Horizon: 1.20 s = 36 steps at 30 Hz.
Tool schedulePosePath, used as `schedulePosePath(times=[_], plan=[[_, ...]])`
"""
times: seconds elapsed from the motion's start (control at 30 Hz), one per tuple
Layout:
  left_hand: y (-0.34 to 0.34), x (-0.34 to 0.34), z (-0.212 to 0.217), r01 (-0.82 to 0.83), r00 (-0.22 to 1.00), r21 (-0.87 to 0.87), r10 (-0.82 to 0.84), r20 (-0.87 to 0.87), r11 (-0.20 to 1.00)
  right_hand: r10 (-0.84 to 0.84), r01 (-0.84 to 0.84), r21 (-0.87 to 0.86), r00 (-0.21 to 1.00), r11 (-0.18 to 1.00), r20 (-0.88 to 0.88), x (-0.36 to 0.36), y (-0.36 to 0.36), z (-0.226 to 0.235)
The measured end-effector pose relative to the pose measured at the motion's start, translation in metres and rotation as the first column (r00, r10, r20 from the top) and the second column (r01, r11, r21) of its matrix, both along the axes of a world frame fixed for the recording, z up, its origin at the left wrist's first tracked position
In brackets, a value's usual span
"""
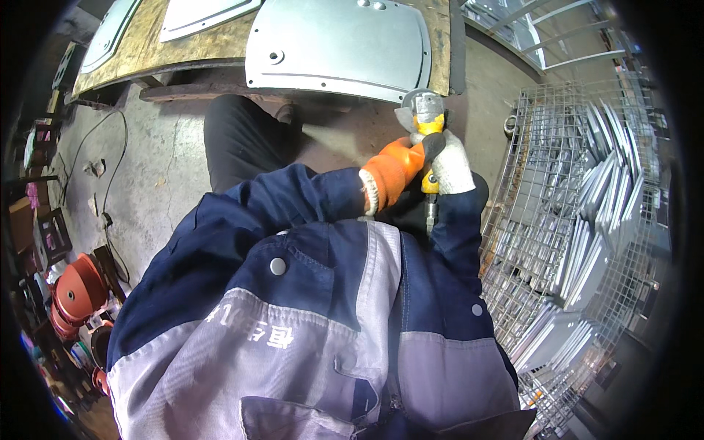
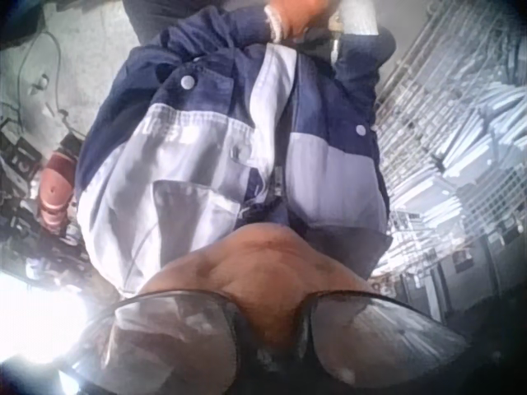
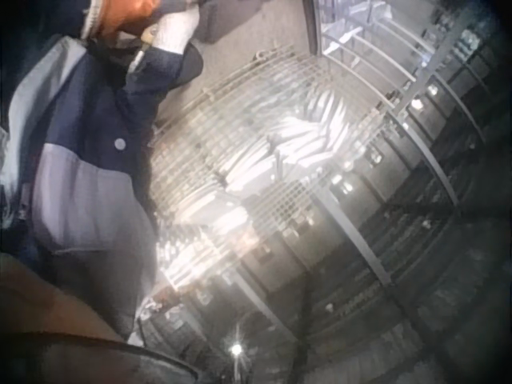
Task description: The person sits on the floor and uses a handheld angle grinder to smooth the edges of a metal plate. They repeatedly grind the edges, flip the plate to access different sides, and place the finished pieces into a wire basket.
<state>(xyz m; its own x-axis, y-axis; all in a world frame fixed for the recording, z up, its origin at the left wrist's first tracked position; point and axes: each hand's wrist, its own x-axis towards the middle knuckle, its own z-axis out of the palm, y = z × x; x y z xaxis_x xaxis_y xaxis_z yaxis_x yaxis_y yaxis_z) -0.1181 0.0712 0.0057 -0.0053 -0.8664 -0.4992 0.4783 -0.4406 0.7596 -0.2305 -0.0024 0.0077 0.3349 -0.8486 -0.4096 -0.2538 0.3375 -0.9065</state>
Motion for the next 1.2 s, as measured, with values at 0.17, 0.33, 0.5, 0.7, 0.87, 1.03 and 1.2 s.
schedulePosePath(times=[0.17, 0.33, 0.5, 0.7, 0.87, 1.03, 1.2], plan=[[0.054, 0.038, -0.002, -0.054, 0.94, -0.15, 0.101, 0.327, 0.987, 0.27, -0.278, 0.026, 0.948, 0.96, 0.171, 0.053, 0.027, -0.012], [0.091, 0.103, -0.022, 0.167, 0.259, -0.374, 0.325, 0.909, 0.912, 0.583, -0.676, -0.3, 0.734, 0.672, -0.347, 0.15, 0.038, -0.013], [0.096, 0.125, -0.009, 0.101, 0.146, -0.286, 0.27, 0.952, 0.953, 0.554, -0.683, -0.309, 0.723, 0.661, -0.412, 0.202, 0.057, -0.025], [0.086, 0.106, -0.014, 0.193, 0.249, -0.378, 0.327, 0.911, 0.906, 0.465, -0.622, -0.321, 0.765, 0.715, -0.446, 0.169, 0.055, -0.037], [0.068, 0.07, -0.039, 0.4, 0.348, -0.381, 0.247, 0.904, 0.833, 0.337, -0.374, -0.272, 0.925, 0.887, -0.173, 0.072, 0.038, -0.038], [0.02, 0.018, -0.038, 0.229, 0.908, 0.088, -0.18, -0.379, 0.969, -0.044, 0.006, -0.134, 0.959, 0.991, -0.279, -0.014, 0.014, -0.038], [-0.018, 0.031, -0.059, -0.06, 0.853, 0.126, 0.116, -0.508, 0.99, -0.254, 0.234, 0.107, 0.937, 0.966, 0.242, -0.092, 0.014, -0.017]])
